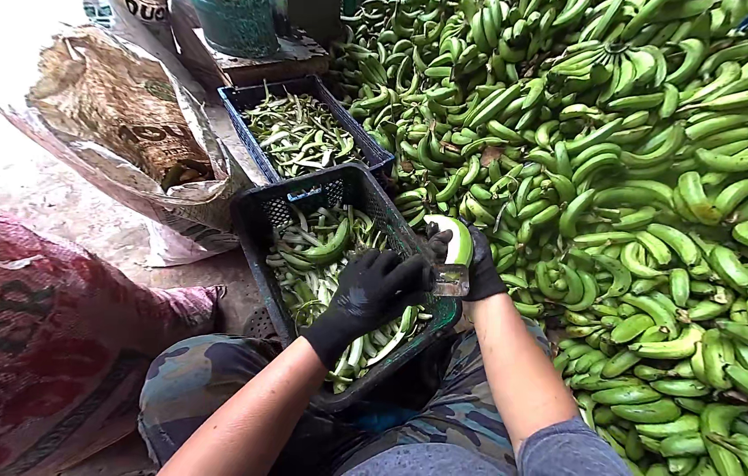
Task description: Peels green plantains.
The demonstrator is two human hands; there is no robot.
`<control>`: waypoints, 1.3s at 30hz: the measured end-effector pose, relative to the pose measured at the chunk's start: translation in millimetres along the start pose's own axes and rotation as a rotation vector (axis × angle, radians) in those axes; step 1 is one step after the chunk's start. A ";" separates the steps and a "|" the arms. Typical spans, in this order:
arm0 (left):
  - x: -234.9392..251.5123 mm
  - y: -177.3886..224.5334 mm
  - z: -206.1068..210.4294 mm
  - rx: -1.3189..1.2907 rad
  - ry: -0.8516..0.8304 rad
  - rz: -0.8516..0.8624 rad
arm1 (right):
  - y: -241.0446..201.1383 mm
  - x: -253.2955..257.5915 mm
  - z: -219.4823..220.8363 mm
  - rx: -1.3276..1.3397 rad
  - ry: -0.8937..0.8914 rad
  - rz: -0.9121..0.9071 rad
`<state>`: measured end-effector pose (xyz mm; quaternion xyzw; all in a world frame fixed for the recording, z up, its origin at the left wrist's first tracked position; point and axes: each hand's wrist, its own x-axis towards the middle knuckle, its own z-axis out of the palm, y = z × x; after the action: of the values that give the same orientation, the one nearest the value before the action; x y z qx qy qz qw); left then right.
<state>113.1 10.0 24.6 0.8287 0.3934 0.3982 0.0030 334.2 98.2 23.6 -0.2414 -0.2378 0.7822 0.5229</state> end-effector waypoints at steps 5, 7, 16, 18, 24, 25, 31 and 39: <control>-2.6 4.9 10.7 -0.057 -0.053 -0.166 | 11.3 -3.4 25.6 -0.314 0.249 0.008; -0.9 -5.0 13.7 -0.149 -0.088 -0.329 | 24.1 -3.1 31.9 -0.398 0.186 -0.057; -1.1 -45.4 -5.8 -0.572 0.012 -1.001 | 39.7 -11.8 29.4 -0.606 -0.160 -0.092; -2.2 -54.7 -7.3 -0.602 0.072 -1.040 | 34.5 -10.0 32.0 -0.499 -0.165 -0.085; 4.9 -28.1 -27.4 -0.972 0.186 -1.004 | 43.3 -2.0 37.5 -1.220 -0.213 -0.304; 6.9 -23.7 -26.4 -1.039 0.206 -1.028 | 53.2 -2.3 45.2 -1.344 -0.250 -0.344; -7.3 -5.5 -74.3 -1.042 0.451 -1.002 | 90.3 -3.1 59.9 -1.298 -0.452 -0.530; -2.7 51.3 -297.9 0.541 0.826 -0.533 | 66.0 -3.9 76.4 -1.092 0.002 -0.169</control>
<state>-51.9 -119.0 242.6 0.4470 0.6457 0.5601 -0.2637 241.3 62.9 41.7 -0.4581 -0.6272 0.5002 0.3829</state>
